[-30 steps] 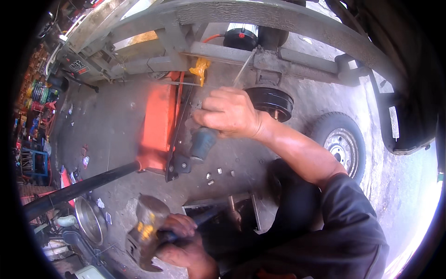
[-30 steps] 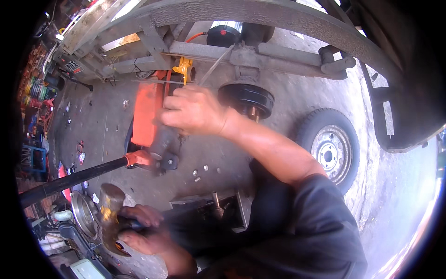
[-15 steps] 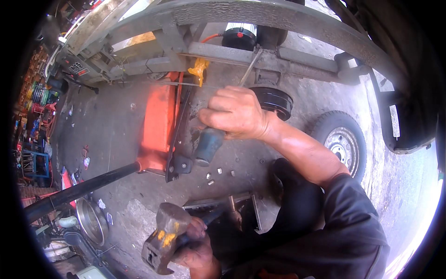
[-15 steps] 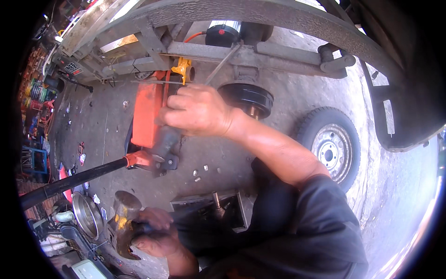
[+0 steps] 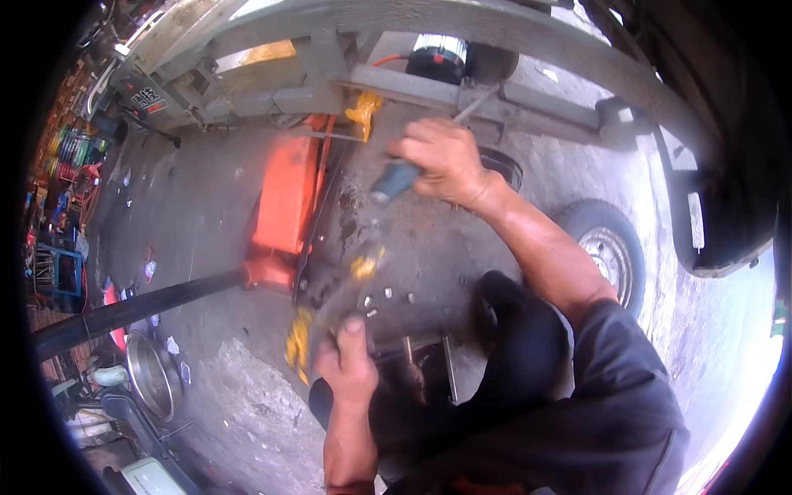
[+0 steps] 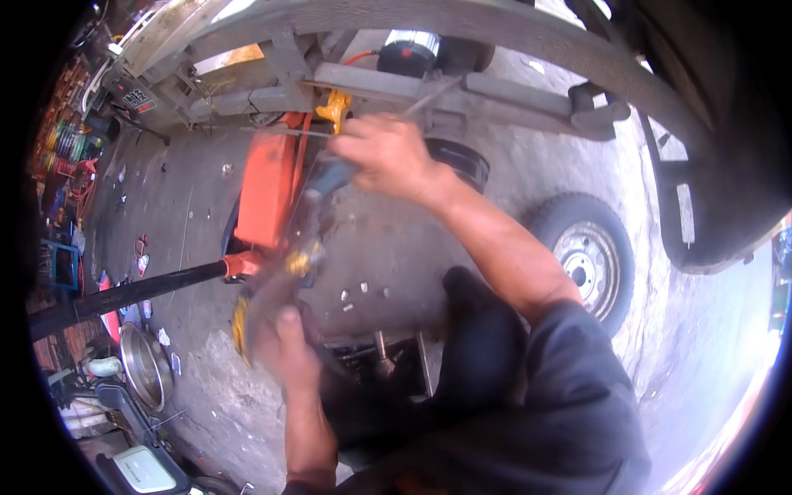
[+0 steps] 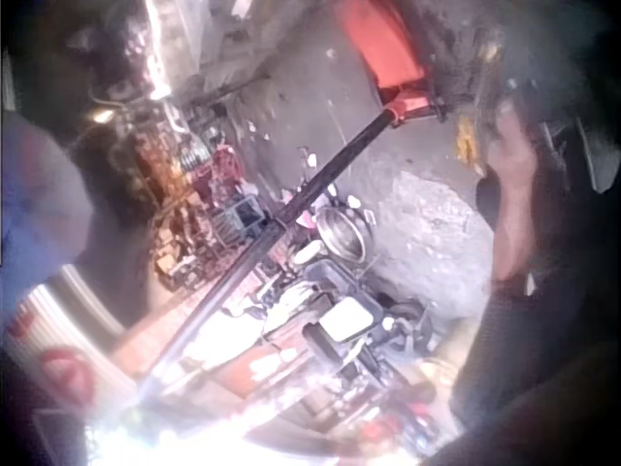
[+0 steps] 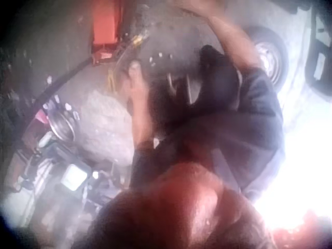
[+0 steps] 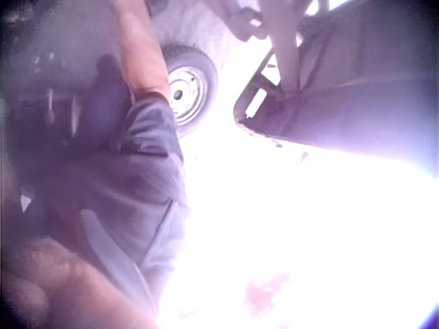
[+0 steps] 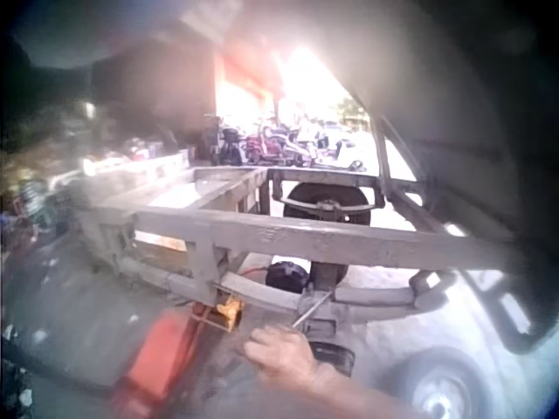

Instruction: The person removes a tire from a vehicle hub using an impact wrench, then uses a hammer and a screwdriver to work on the hub assembly.

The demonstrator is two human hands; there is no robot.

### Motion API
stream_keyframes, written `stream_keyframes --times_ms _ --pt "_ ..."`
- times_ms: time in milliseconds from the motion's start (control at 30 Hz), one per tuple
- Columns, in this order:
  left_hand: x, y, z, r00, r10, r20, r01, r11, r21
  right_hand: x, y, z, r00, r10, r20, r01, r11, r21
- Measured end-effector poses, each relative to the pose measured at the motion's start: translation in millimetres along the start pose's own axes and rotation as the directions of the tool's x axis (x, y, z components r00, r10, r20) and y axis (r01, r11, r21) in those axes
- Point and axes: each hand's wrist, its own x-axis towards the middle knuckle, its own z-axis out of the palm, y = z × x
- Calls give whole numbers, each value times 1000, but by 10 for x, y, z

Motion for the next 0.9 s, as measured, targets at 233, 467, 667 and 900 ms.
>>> stream_keyframes --times_ms 233,467,667,900 --pt "-134 -277 18 978 163 -127 -206 826 -525 -116 -258 -317 969 -192 154 180 980 90" --pt "-176 -658 -57 983 181 19 -116 704 -701 -8 -401 -724 971 -229 72 228 973 21" --pt "-241 -591 29 981 184 69 -95 754 -650 -395 -365 -965 988 -107 114 111 993 -26" --pt "-72 -505 422 971 192 139 -102 869 -485 -331 -654 -530 918 -20 397 0 999 50"
